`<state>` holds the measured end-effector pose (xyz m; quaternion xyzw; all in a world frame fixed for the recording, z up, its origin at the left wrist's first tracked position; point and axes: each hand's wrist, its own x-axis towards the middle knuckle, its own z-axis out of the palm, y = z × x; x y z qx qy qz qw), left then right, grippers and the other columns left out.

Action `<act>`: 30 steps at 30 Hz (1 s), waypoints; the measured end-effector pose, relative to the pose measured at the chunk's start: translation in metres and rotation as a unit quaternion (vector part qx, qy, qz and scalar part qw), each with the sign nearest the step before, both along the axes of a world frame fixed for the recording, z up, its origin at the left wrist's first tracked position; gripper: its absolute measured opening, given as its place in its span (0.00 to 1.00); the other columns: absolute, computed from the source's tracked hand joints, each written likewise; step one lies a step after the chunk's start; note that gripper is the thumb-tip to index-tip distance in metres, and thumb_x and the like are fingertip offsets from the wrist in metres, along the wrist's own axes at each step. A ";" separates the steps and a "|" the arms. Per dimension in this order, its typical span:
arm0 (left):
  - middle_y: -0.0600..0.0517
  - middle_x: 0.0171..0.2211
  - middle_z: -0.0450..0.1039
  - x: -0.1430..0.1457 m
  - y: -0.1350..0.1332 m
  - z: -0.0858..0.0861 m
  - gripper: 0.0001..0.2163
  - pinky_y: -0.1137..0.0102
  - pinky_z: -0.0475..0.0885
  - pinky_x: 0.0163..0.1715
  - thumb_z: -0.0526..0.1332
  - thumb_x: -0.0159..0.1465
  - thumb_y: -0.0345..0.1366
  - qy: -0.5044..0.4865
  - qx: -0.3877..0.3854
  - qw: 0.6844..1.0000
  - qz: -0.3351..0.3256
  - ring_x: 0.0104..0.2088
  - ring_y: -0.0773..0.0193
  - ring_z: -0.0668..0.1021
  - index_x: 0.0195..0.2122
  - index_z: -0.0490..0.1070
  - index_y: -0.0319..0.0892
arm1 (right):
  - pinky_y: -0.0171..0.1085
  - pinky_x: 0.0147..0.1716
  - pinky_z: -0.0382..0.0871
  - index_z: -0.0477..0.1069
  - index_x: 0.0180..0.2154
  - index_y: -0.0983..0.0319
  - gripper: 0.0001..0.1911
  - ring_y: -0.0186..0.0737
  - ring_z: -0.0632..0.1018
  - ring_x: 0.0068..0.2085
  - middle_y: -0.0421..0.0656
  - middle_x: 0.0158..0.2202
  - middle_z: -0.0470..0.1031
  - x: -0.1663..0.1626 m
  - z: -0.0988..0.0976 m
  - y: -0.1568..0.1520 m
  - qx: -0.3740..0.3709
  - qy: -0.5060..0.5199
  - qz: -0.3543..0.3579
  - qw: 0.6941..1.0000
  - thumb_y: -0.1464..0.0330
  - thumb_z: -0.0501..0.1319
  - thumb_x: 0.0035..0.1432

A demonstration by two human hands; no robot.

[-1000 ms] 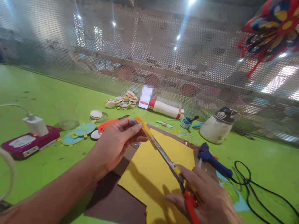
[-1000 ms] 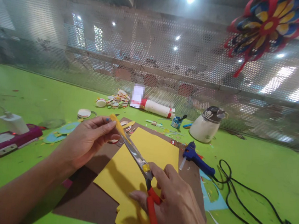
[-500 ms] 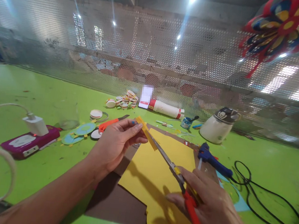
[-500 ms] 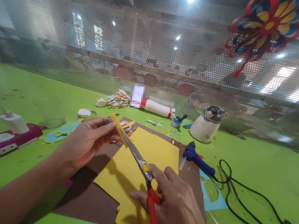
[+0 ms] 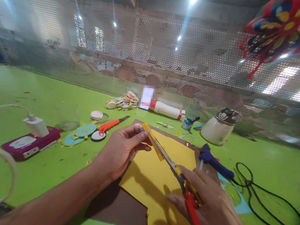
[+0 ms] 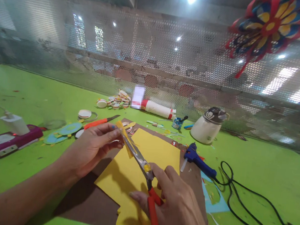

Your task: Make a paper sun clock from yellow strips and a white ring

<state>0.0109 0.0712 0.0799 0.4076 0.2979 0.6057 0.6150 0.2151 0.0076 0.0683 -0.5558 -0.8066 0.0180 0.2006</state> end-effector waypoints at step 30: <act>0.51 0.27 0.75 0.006 -0.006 -0.003 0.01 0.78 0.72 0.27 0.65 0.54 0.27 -0.023 -0.004 0.998 -0.059 0.26 0.71 0.75 0.28 0.76 0.36 | 0.33 0.25 0.70 0.68 0.45 0.56 0.16 0.42 0.78 0.34 0.45 0.37 0.75 0.004 -0.008 0.001 0.021 0.008 0.037 0.999 0.57 0.58 0.57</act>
